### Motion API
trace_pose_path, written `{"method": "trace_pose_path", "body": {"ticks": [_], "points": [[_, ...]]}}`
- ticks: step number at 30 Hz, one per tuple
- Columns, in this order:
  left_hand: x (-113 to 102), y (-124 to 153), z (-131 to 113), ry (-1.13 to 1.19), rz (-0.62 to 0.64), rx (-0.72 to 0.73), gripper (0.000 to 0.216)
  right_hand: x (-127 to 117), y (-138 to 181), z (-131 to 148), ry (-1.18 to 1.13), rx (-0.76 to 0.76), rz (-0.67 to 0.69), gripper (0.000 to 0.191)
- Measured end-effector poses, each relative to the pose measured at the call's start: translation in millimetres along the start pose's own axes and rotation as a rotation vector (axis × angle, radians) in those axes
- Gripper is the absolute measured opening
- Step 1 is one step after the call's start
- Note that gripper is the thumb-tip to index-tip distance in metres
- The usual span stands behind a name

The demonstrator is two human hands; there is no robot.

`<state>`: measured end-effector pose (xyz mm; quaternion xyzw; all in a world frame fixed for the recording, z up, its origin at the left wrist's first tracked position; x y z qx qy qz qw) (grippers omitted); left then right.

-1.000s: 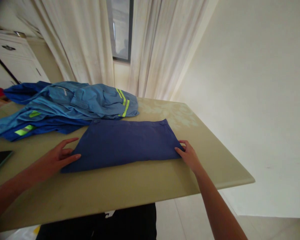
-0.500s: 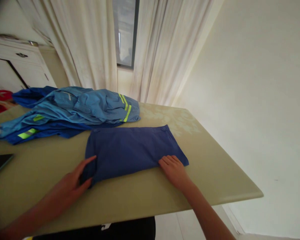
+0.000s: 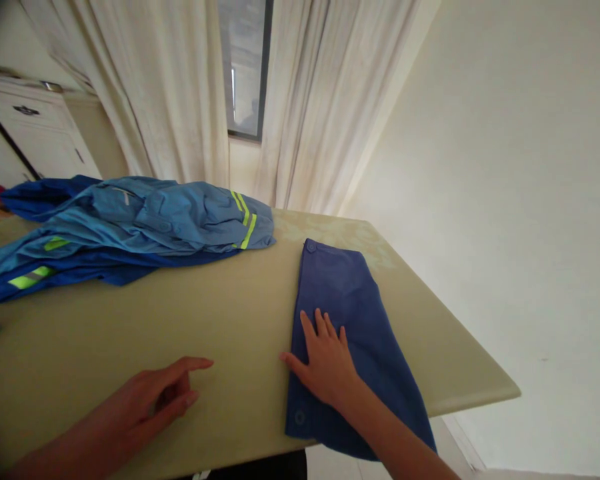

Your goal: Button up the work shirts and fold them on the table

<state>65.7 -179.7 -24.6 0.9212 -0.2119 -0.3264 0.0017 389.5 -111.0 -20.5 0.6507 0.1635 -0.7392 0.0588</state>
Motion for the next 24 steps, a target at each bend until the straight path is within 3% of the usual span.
{"method": "trace_pose_path", "body": {"ticks": [2,4,11,14,16,19,21,24], "points": [[-0.5,-0.7,5.2,-0.024,-0.004,-0.020,0.049,15.4,-5.9,4.4,0.064,0.025,0.039,0.076],[-2.8,-0.3,8.9,-0.041,-0.012,-0.048,0.049,19.9,-27.1,-17.8,0.122,0.066,0.081,0.064],[-5.9,-9.7,2.6,-0.091,0.038,-0.066,0.052,-16.9,-138.6,-183.4,0.210,0.264,0.268,0.063],[-0.3,-11.6,-2.1,-0.113,0.034,-0.026,0.049,-28.4,-159.6,-219.8,0.225,0.343,0.252,0.067],[1.9,-12.6,-4.1,-0.124,0.030,0.009,0.047,-25.3,-166.0,-218.0,0.255,0.397,0.184,0.066],[-11.9,-26.9,-5.3,-0.161,-0.018,0.064,0.044,-4.7,-176.0,-175.7,0.238,0.337,-0.007,0.060],[-40.6,-49.7,-5.5,-0.280,-0.133,0.118,0.039,17.5,-182.4,-132.7,0.120,0.164,-0.076,0.055],[-107.7,-94.1,-0.4,-0.626,-0.468,0.124,0.042,41.9,-184.3,-84.6,-0.059,-0.077,-0.105,0.048]]}}
Point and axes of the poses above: each hand's wrist, its own y-axis away from the middle knuckle, its own x-axis out of the palm, z = x × y, the point moved 6 cm from there along -y, towards the middle knuckle, and after that the axes turned 1 degree about z, right-handed, at the moved point
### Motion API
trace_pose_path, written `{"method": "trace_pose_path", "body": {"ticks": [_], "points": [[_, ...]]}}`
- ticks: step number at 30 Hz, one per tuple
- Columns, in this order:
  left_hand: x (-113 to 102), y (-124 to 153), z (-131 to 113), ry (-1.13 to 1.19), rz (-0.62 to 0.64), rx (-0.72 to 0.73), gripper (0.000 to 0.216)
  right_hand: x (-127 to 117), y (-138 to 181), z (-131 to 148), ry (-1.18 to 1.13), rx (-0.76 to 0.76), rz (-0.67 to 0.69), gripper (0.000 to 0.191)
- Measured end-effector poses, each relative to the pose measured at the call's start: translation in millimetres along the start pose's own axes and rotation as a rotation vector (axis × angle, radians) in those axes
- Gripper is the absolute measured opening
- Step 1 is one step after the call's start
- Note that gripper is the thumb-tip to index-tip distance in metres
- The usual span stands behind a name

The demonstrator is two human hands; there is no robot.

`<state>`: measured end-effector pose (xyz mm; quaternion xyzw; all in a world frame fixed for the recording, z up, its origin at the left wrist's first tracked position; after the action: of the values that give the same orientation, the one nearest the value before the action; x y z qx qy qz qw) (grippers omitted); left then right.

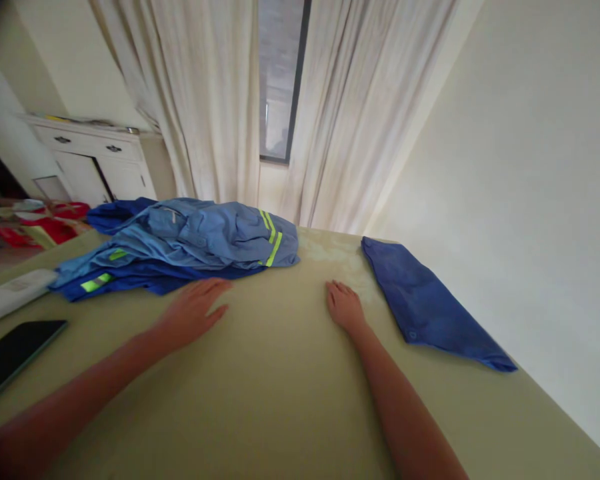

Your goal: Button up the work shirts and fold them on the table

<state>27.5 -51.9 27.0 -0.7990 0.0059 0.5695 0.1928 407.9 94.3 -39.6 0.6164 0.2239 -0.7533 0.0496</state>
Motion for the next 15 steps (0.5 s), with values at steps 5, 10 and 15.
{"method": "trace_pose_path", "body": {"ticks": [5,10,15], "points": [[-13.7,-81.7,75.0,-0.345,-0.119,-0.235,0.068,2.9,5.5,3.8,-0.189,-0.081,-0.049,0.043],[0.9,-111.5,109.1,-0.337,0.137,-0.377,0.045,0.3,6.6,-0.4,-0.229,-0.074,-0.058,0.041],[-41.0,-148.1,110.2,-0.292,0.118,-0.438,0.041,0.8,5.4,0.3,-0.275,-0.046,-0.071,0.038]]}}
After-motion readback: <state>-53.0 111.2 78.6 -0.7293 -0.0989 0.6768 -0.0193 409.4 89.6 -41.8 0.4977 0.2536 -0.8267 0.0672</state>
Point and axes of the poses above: each hand's wrist, its own y-axis away from the middle knuckle, its own x-axis out of the palm, z = x × y, the point moved 6 cm from there along -y, towards the middle knuckle, and after that the axes turned 1 degree about z, right-handed, at the moved point
